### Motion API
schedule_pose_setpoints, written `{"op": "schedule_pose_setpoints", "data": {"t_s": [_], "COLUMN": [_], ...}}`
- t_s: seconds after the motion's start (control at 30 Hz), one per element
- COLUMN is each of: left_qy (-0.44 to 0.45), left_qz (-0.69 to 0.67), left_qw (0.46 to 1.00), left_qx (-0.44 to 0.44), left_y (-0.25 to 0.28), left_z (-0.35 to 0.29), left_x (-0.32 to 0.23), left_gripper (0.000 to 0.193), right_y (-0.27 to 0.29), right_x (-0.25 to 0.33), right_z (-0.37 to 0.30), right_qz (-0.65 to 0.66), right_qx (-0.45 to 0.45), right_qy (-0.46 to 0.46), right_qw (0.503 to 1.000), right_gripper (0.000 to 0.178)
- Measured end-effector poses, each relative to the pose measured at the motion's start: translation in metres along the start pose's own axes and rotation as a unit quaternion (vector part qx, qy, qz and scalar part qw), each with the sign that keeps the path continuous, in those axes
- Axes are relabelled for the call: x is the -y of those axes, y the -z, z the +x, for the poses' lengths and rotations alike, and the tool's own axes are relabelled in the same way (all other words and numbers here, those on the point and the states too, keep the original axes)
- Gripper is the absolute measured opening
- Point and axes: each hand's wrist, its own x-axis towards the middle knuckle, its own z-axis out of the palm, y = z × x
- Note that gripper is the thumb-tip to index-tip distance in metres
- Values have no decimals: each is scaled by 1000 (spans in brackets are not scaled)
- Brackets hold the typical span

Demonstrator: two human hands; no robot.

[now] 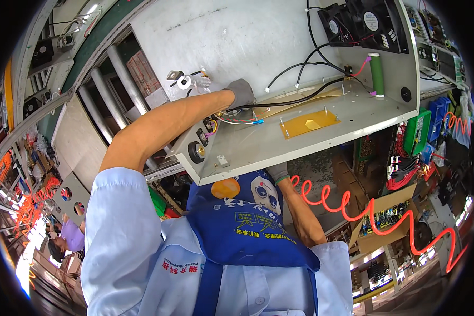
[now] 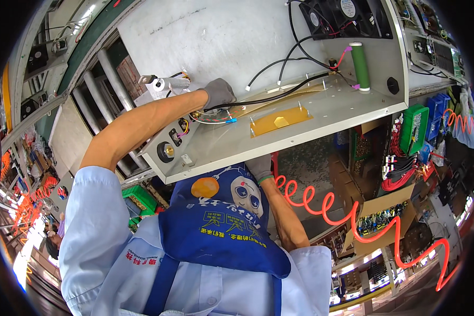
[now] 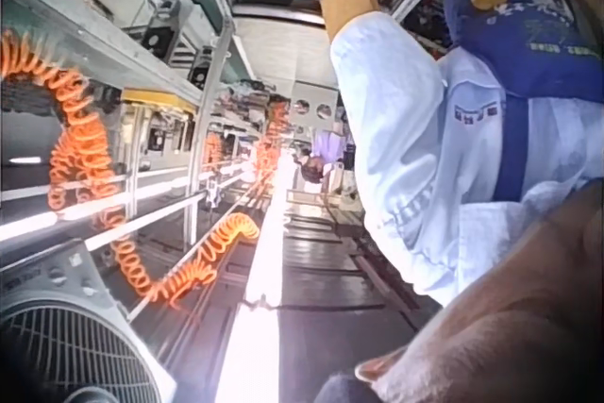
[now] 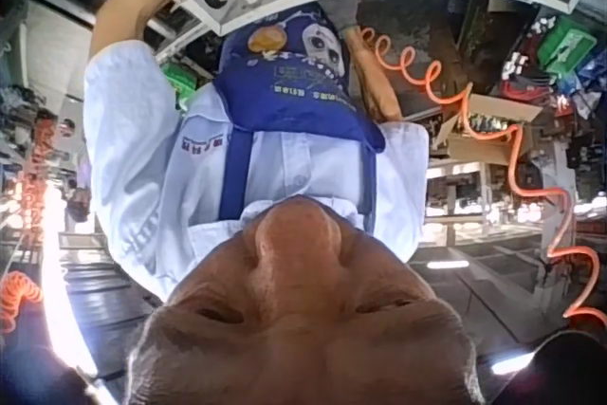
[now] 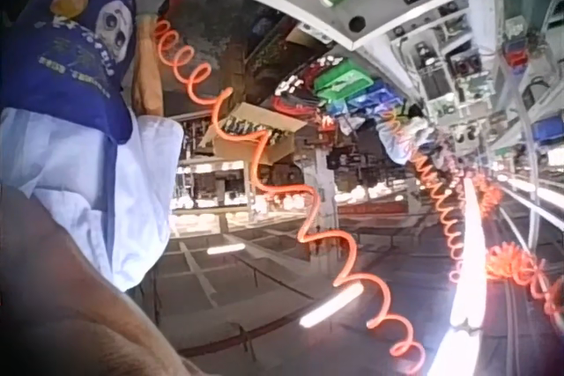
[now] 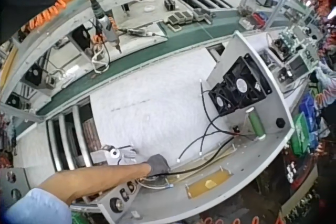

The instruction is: Assembling internal components, fans, and wiring of an electronic power supply unit on a factory assembly line.

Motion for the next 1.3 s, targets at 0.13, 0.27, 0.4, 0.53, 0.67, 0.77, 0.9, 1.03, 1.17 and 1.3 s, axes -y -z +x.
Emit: {"op": "schedule_pose_setpoints", "data": {"t_s": [0.13,0.27,0.4,0.53,0.67,0.77,0.9,1.03,1.17,1.3], "left_qy": [35,-86,-189,-127,-110,-157,-74,-10,64,34], "left_qz": [-45,-115,-184,-107,-90,-140,-60,-14,-208,-300], "left_qw": [997,983,964,981,989,978,995,999,976,953], "left_qx": [-42,-115,38,99,39,-13,-1,-42,13,37], "left_y": [8,49,78,81,89,88,103,97,97,75], "left_z": [6,-13,-52,-44,-45,-33,-30,-3,9,53], "left_x": [-11,-50,-112,-128,-161,-178,-206,-198,-193,-109], "left_gripper": [34,43,61,68,59,50,42,44,41,41], "right_y": [19,56,97,129,161,188,245,270,296,301], "right_x": [9,17,11,-2,-27,-53,-57,-72,-70,-68], "right_z": [1,-12,-29,-37,-40,-37,-22,-9,2,11], "right_qz": [174,200,181,190,208,224,235,230,209,233], "right_qx": [-35,-44,-25,-55,-68,-79,-54,-44,6,25], "right_qy": [-121,-233,-288,-290,-286,-272,-255,-197,-163,-142], "right_qw": [977,951,940,936,933,932,936,952,964,962], "right_gripper": [37,40,38,38,38,38,39,42,46,48]}}
